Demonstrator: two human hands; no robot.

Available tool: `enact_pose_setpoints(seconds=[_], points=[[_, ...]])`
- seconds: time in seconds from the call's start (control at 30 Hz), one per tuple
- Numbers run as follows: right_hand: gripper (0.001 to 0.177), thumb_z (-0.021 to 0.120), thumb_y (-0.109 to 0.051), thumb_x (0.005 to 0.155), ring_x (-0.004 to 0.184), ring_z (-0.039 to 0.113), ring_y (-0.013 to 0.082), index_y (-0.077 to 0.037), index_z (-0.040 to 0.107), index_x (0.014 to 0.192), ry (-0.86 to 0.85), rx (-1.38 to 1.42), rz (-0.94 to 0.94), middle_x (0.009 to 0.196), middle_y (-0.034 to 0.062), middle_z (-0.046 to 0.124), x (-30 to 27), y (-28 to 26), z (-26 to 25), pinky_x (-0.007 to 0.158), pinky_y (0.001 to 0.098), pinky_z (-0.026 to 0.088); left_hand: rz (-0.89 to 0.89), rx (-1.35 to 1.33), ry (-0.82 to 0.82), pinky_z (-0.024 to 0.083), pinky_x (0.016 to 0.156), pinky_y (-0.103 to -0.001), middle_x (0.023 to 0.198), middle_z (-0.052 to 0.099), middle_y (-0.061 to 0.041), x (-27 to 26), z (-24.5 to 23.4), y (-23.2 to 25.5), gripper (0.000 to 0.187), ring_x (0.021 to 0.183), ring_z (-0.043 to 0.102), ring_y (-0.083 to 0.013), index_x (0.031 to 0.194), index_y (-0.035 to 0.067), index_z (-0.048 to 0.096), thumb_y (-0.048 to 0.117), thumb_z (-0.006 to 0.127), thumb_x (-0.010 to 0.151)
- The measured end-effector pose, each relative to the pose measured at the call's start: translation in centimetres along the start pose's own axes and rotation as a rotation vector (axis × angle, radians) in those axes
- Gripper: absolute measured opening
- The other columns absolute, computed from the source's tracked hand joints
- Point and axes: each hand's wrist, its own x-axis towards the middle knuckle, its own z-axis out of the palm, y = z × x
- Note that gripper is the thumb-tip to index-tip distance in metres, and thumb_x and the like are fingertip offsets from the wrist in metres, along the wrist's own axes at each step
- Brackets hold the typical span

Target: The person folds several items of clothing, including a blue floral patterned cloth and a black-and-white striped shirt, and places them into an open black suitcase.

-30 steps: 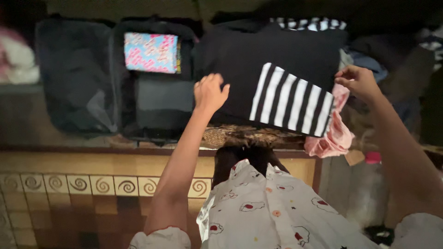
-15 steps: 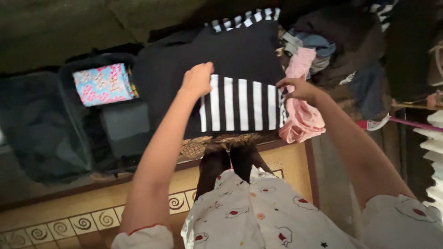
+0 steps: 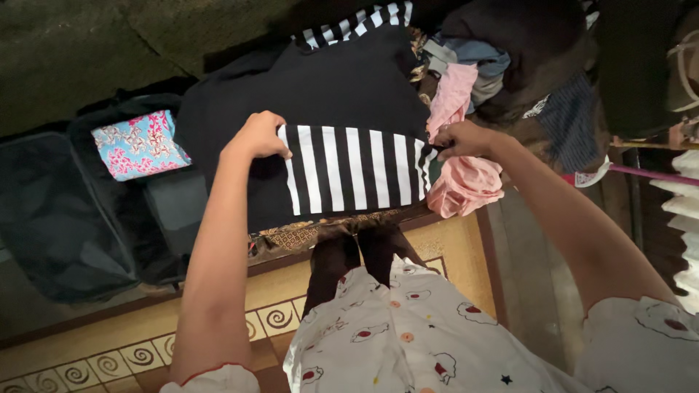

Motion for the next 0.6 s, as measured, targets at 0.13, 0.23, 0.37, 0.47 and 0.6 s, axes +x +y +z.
enact_pose_setpoints(seconds=[0.13,0.23,0.37,0.47,0.6], points=[[0.040,0.075,-0.022,0.085,0.109,0.070,0.0264,-0.007,0.074,0.123,-0.045,0.238,0.222,0.112,0.0111,0.078,-2.2,-0.9,-2.8,0.097,0.0405,0.052,-0.025,-0.091,-0.092,0.056,0.081,-0.039,0.091,0.078,-0.016,-0.5,-1.0,-1.2,0.045,0.086,0.074,-0.0292,0.100,0.002,0.079,0.010,0.090,0.057],[0.043,0.076,-0.019,0.084,0.117,0.060,0.0212,-0.006,0.073,0.124,-0.024,0.443,0.325,0.121,0.0076,0.073,-3.7,-1.7,-6.1,0.098,0.0431,0.043,0.047,-0.194,-0.081,0.056,0.078,-0.038,0.087,0.079,-0.015,-0.9,-1.7,-2.4,0.039,0.081,0.073,-0.0265,0.097,0.000,0.079,0.009,0.089,0.060],[0.040,0.073,-0.031,0.090,0.109,0.069,0.0316,-0.009,0.075,0.124,-0.080,0.106,0.271,0.115,0.0158,0.079,-1.5,-2.0,-9.0,0.100,0.0466,0.049,0.025,-0.224,-0.014,0.055,0.076,-0.037,0.086,0.078,-0.013,-0.7,-2.0,-3.2,0.037,0.080,0.072,-0.0236,0.097,0.000,0.077,0.010,0.088,0.063],[0.049,0.072,-0.040,0.089,0.113,0.068,0.0332,-0.015,0.070,0.131,-0.047,-0.104,0.177,0.122,0.0142,0.074,0.8,-1.8,-9.6,0.101,0.0461,0.051,-0.025,-0.221,0.022,0.056,0.075,-0.038,0.090,0.077,-0.012,-0.4,-1.8,-3.3,0.040,0.081,0.072,-0.0228,0.105,0.003,0.076,0.010,0.085,0.066],[0.054,0.072,-0.046,0.088,0.123,0.060,0.0342,-0.022,0.068,0.136,-0.013,-0.284,0.227,0.127,0.0114,0.071,3.0,-1.4,-9.0,0.108,0.0538,0.037,-0.127,-0.244,0.048,0.055,0.079,-0.044,0.093,0.076,-0.020,-0.5,-1.1,-4.3,0.040,0.084,0.072,-0.0327,0.111,0.002,0.073,0.012,0.082,0.073]])
